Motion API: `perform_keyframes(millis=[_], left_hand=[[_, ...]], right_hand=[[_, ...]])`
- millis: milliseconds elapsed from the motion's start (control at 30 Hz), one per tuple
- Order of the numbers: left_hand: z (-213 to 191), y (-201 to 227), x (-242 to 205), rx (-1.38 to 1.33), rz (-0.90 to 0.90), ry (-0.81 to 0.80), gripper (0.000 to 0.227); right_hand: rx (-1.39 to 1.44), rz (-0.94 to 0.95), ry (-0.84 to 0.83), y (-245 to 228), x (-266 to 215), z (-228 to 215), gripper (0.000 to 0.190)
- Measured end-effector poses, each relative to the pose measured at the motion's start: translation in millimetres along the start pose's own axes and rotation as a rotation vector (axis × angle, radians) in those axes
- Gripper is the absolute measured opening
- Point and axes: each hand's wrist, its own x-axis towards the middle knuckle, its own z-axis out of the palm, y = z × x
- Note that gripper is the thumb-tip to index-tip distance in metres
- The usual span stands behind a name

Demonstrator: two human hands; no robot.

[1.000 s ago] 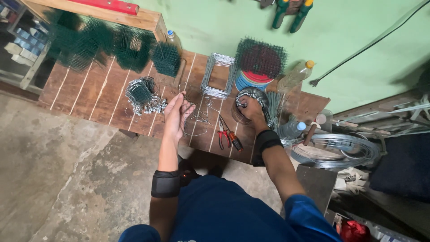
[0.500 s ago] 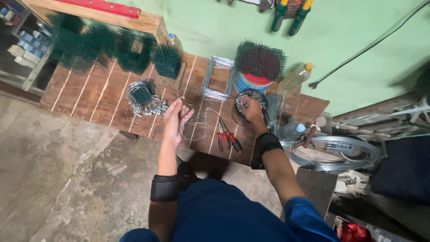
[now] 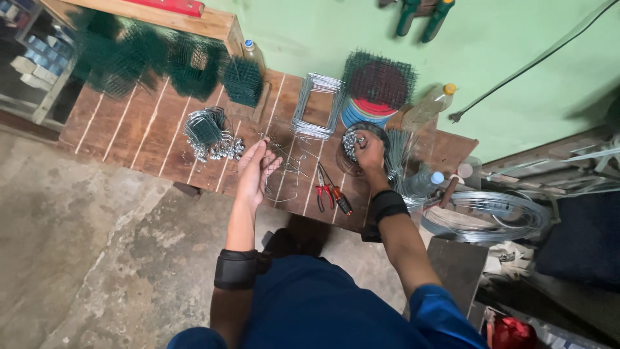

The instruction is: The person uses a screwdriver and pliers to bend and twist wire mesh pieces into small rectangular frames. They repeatedly pick up wire mesh, bend it around a screwdriver, and secure the corners with pliers, placing finished frames on the table.

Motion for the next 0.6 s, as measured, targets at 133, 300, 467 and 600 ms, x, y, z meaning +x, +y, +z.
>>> perform_keyframes(millis=[133,300,467,600], left_hand=[[1,9,-2,0.018,0.021,-0.007,0.031],[-4,10,-2,0.013,0.014,0.009,0.032],[-16,10,7,0.008,-0.002,0.038,0.034],[-30,11,14,-0.008,-0.011,0.039,0.036]], right_hand=[[0.042,-0.022,0.006,-1,-1,-2,0.045],[0.093,-0.013,0.022,-1,-2,-1,0.044],[-0.014,-0.02,0.05,8,-3,4,0.032],[-0.105,-0.078,0.107,32,0,14,0.027]])
